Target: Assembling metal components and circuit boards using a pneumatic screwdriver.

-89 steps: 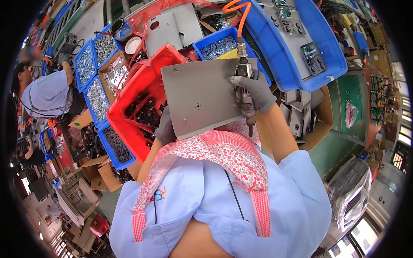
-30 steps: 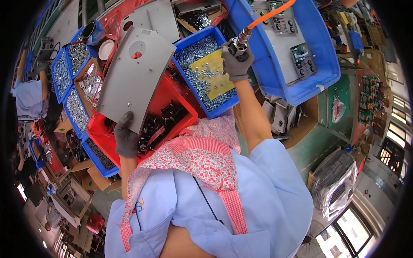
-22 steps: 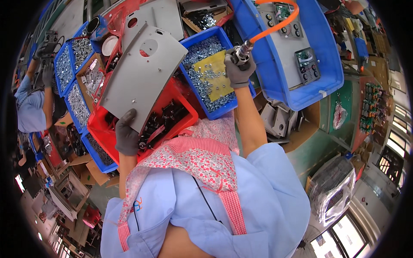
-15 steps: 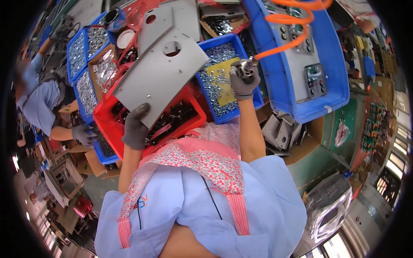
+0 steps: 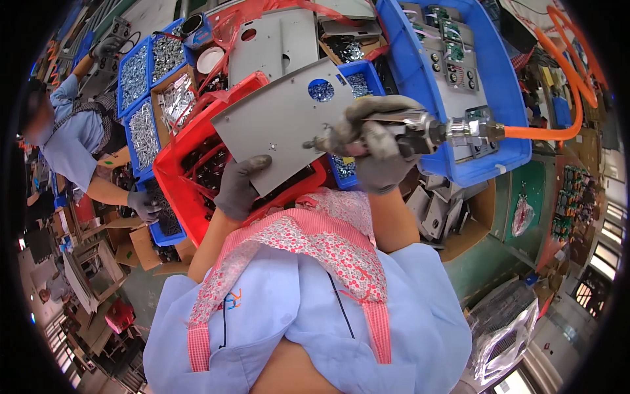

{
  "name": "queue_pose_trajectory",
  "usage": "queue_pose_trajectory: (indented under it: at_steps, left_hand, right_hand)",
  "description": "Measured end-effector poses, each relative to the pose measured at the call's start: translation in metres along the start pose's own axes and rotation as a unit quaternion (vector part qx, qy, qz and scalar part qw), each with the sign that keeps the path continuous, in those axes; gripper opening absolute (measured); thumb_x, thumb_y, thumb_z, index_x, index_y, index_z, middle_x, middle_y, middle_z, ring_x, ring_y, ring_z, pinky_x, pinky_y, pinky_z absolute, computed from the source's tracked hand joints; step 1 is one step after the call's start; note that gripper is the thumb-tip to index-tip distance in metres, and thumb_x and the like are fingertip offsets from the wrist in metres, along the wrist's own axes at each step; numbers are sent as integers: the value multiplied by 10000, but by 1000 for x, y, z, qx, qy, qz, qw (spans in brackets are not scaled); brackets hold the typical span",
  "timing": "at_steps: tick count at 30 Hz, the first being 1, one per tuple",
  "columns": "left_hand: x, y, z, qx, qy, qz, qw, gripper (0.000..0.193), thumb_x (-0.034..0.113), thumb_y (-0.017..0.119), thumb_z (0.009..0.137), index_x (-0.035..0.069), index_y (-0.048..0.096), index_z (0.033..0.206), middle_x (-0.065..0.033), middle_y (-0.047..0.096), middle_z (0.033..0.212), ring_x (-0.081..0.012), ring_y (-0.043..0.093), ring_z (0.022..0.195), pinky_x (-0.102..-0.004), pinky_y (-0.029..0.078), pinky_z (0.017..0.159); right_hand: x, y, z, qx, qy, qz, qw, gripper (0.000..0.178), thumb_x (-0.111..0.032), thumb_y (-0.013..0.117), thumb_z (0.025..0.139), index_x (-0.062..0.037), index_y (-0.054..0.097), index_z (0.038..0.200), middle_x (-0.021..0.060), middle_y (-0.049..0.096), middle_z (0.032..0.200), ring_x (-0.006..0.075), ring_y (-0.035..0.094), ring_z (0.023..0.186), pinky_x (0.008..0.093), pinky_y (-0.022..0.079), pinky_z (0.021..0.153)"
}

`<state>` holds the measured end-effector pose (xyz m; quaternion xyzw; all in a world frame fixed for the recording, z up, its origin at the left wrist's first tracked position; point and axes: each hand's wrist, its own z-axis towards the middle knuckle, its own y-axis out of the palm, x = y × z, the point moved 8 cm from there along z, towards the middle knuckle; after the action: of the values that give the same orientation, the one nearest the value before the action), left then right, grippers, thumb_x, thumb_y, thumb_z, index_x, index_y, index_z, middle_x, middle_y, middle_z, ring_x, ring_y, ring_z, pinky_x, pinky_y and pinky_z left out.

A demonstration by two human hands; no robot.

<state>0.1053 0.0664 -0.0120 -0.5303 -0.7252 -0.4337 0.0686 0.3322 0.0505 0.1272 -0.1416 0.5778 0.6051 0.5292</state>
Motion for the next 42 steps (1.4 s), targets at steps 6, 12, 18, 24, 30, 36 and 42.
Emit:
queue_pose_trajectory:
  at_steps: [6, 12, 18, 24, 30, 36, 42]
  left_hand:
    - [-20, 0, -4, -12, -1, 43, 999, 370, 9, 622, 746, -66, 546, 1101, -161, 628, 978, -239, 656, 830, -340, 558, 752]
    - [-20, 10, -24, -9, 5, 34, 999, 341, -1, 614, 743, -71, 541, 1068, -156, 621, 958, -247, 656, 813, -369, 580, 677]
    - [-25, 15, -35, -29, -32, 37, 998, 413, -22, 592, 743, -74, 524, 1147, -167, 613, 1034, -262, 650, 873, -389, 563, 777]
    - [-19, 25, -44, -28, -25, 57, 998, 414, -16, 585, 743, -87, 517, 1145, -171, 610, 1024, -256, 647, 867, -381, 558, 776]
    - [-26, 19, -45, -49, -29, 46, 997, 418, -8, 588, 738, -78, 516, 1144, -170, 605, 1020, -260, 647, 858, -381, 560, 765]
    - [-25, 18, -49, -39, -28, 59, 997, 354, 12, 629, 726, -67, 558, 1063, -154, 620, 925, -249, 654, 774, -361, 575, 669]
    - [-33, 24, -38, -109, -5, 106, 988, 333, 90, 663, 714, -38, 606, 1016, -107, 631, 910, -208, 625, 781, -329, 513, 721]
  right_hand:
    - [4, 31, -10, -31, 16, 75, 997, 247, 54, 494, 759, 54, 505, 1006, 206, 581, 755, 191, 547, 542, 329, 483, 452]
    - [1, 42, -22, -15, 26, 38, 999, 188, -1, 545, 735, 101, 559, 892, 153, 571, 658, 159, 537, 525, 282, 451, 438]
    - [-21, 53, -36, -20, -42, -19, 999, 214, 15, 528, 742, 96, 557, 938, 144, 558, 641, 152, 517, 524, 293, 454, 481]
    - [-29, 55, -41, -39, -30, 46, 998, 203, 21, 531, 753, 87, 556, 944, 154, 563, 650, 152, 503, 518, 296, 455, 487]
    - [-22, 49, -52, -14, -32, 38, 999, 210, 49, 545, 742, 74, 541, 950, 170, 591, 719, 171, 564, 557, 290, 471, 484]
    - [-16, 52, -61, -93, -1, -39, 995, 224, 69, 544, 740, 37, 555, 962, 150, 626, 799, 157, 598, 600, 287, 507, 525]
    - [-41, 45, -69, -10, 43, -84, 995, 256, 82, 548, 724, 8, 581, 967, 81, 638, 847, 123, 620, 741, 275, 518, 652]
